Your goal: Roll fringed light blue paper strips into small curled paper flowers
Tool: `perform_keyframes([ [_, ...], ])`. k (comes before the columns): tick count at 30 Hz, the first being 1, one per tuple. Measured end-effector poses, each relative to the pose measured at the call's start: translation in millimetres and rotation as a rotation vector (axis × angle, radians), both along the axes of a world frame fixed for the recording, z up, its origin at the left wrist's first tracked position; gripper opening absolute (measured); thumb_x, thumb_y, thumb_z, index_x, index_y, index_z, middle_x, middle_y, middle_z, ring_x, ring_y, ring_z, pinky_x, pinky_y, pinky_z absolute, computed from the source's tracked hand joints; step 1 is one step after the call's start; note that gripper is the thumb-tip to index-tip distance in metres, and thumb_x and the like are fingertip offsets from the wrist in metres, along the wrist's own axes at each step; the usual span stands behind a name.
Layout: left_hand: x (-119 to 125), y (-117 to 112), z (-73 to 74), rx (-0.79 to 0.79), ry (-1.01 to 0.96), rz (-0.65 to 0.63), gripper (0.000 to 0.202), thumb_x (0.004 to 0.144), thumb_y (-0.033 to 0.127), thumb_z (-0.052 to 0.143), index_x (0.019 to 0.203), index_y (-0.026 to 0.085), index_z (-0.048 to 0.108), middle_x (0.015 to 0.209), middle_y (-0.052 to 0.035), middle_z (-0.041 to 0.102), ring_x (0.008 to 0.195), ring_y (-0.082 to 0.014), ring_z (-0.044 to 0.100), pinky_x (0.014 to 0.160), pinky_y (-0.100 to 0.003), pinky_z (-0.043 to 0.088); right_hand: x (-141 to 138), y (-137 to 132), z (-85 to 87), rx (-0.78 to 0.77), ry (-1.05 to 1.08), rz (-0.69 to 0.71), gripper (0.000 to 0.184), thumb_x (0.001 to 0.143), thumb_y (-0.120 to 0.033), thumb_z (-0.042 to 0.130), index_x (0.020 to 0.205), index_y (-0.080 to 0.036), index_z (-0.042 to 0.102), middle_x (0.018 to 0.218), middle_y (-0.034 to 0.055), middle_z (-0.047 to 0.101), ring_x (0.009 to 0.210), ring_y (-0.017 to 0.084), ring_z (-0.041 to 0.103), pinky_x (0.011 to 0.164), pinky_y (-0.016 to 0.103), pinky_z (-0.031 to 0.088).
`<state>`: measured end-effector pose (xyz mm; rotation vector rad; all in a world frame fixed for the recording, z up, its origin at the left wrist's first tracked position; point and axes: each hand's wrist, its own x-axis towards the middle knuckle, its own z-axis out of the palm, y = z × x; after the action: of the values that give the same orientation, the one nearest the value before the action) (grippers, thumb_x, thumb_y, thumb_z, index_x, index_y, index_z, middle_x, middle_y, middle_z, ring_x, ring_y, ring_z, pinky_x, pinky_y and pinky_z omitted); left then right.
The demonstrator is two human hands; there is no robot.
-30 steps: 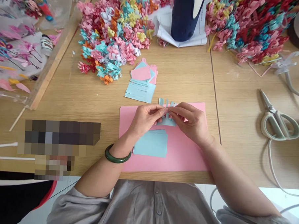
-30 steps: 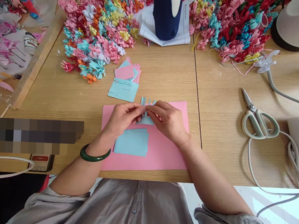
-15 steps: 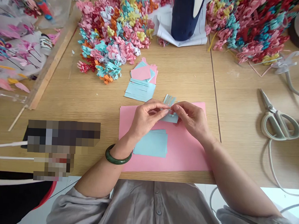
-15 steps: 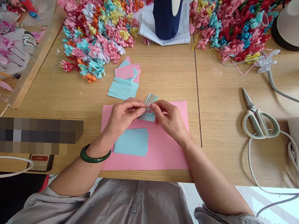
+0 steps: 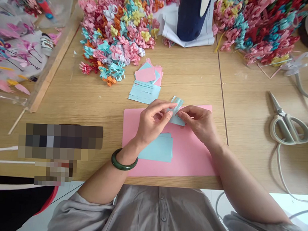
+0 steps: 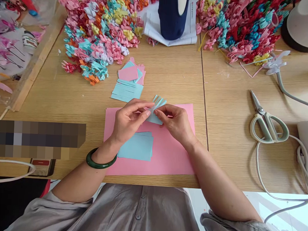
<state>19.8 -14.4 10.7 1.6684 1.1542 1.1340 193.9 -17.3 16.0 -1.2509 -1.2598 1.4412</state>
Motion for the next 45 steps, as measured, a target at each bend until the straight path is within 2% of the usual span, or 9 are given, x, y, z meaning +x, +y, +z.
perform_keyframes([
  [9, -2, -1, 5.5, 0.113, 0.121, 0.101, 0.02, 0.093, 0.029, 0.06, 0.107, 0.024, 0.074, 0.108, -0.0064, 0.068, 0.09, -0.0151, 0.061, 0.073, -0.025, 0.053, 3, 0, -0.3, 0.05, -0.073, -0.01, 0.017, 0.082, -0.033, 0.073, 0.079, -0.017, 0.069, 0.077, 0.0007, 0.068, 0.063, 0.01, 0.06, 0.06, 0.026, 0.052],
  [13, -3, 1, 3.4, 0.04, 0.096, 0.248, 0.04, 0.091, 0.041, 0.063, 0.126, 0.024, 0.062, 0.12, -0.0088, 0.063, 0.093, -0.0163, 0.061, 0.074, -0.026, 0.053, 5, 1, 1.3, 0.061, -0.115, -0.022, 0.018, 0.083, -0.035, 0.072, 0.08, -0.017, 0.07, 0.077, 0.0014, 0.07, 0.064, 0.012, 0.063, 0.063, 0.029, 0.055],
  [16, -7, 3, 1.3, -0.117, 0.065, 0.288, 0.053, 0.092, 0.048, 0.06, 0.137, 0.021, 0.053, 0.085, -0.0034, 0.067, 0.069, -0.0131, 0.061, 0.066, -0.024, 0.05, 7, 1, 1.6, 0.076, -0.131, -0.06, 0.021, 0.082, -0.038, 0.073, 0.079, -0.017, 0.069, 0.079, 0.0019, 0.07, 0.065, 0.013, 0.064, 0.064, 0.03, 0.056],
  [19, -7, 3, 3.6, -0.254, 0.024, 0.199, 0.06, 0.091, 0.051, 0.06, 0.141, 0.019, 0.05, 0.06, 0.0025, 0.06, 0.061, -0.0147, 0.061, 0.064, -0.026, 0.05, 7, 1, 2.3, 0.078, -0.106, -0.077, 0.023, 0.081, -0.039, 0.074, 0.079, -0.018, 0.068, 0.083, 0.0023, 0.07, 0.067, 0.013, 0.065, 0.064, 0.029, 0.057],
  [22, -1, 1, 7.3, -0.352, -0.104, 0.054, 0.062, 0.087, 0.049, 0.067, 0.139, 0.02, 0.052, 0.085, -0.0039, 0.072, 0.091, -0.0216, 0.07, 0.077, -0.029, 0.055, 6, -1, 3.0, 0.076, -0.066, -0.045, 0.024, 0.081, -0.041, 0.075, 0.081, -0.018, 0.068, 0.083, 0.0022, 0.069, 0.07, 0.013, 0.064, 0.065, 0.029, 0.057],
  [25, 3, 0, 6.2, -0.408, -0.231, -0.053, 0.058, 0.084, 0.043, 0.072, 0.135, 0.021, 0.055, 0.112, -0.0075, 0.071, 0.113, -0.0257, 0.065, 0.088, -0.033, 0.057, 4, -2, 1.9, 0.091, -0.072, -0.018, 0.025, 0.081, -0.043, 0.074, 0.08, -0.019, 0.067, 0.082, 0.0023, 0.067, 0.072, 0.013, 0.062, 0.066, 0.03, 0.055],
  [30, 2, 1, 0.4, -0.475, -0.284, 0.011, 0.058, 0.082, 0.032, 0.074, 0.136, 0.021, 0.055, 0.111, -0.0058, 0.072, 0.105, -0.0222, 0.067, 0.088, -0.033, 0.058, -1, -4, -2.3, 0.214, -0.192, -0.031, 0.021, 0.083, -0.038, 0.072, 0.076, -0.02, 0.067, 0.084, 0.0023, 0.06, 0.074, 0.013, 0.057, 0.062, 0.028, 0.052],
  [38, 1, 3, 2.4, -0.606, -0.328, 0.062, 0.062, 0.076, 0.034, 0.079, 0.133, 0.019, 0.059, 0.099, -0.0049, 0.073, 0.093, -0.0222, 0.07, 0.078, -0.035, 0.062, -5, -10, -0.2, 0.399, -0.341, 0.003, 0.012, 0.091, -0.03, 0.063, 0.087, -0.023, 0.072, 0.087, 0.0036, 0.061, 0.077, 0.014, 0.06, 0.063, 0.029, 0.054],
  [45, 0, 4, -0.7, -0.534, -0.301, 0.098, 0.059, 0.075, 0.029, 0.079, 0.131, 0.02, 0.06, 0.103, -0.0061, 0.075, 0.098, -0.0233, 0.071, 0.085, -0.035, 0.06, -5, -10, 4.4, 0.228, -0.252, -0.059, 0.027, 0.093, -0.04, 0.06, 0.108, -0.021, 0.071, 0.098, 0.0056, 0.071, 0.077, 0.014, 0.066, 0.066, 0.029, 0.059],
])
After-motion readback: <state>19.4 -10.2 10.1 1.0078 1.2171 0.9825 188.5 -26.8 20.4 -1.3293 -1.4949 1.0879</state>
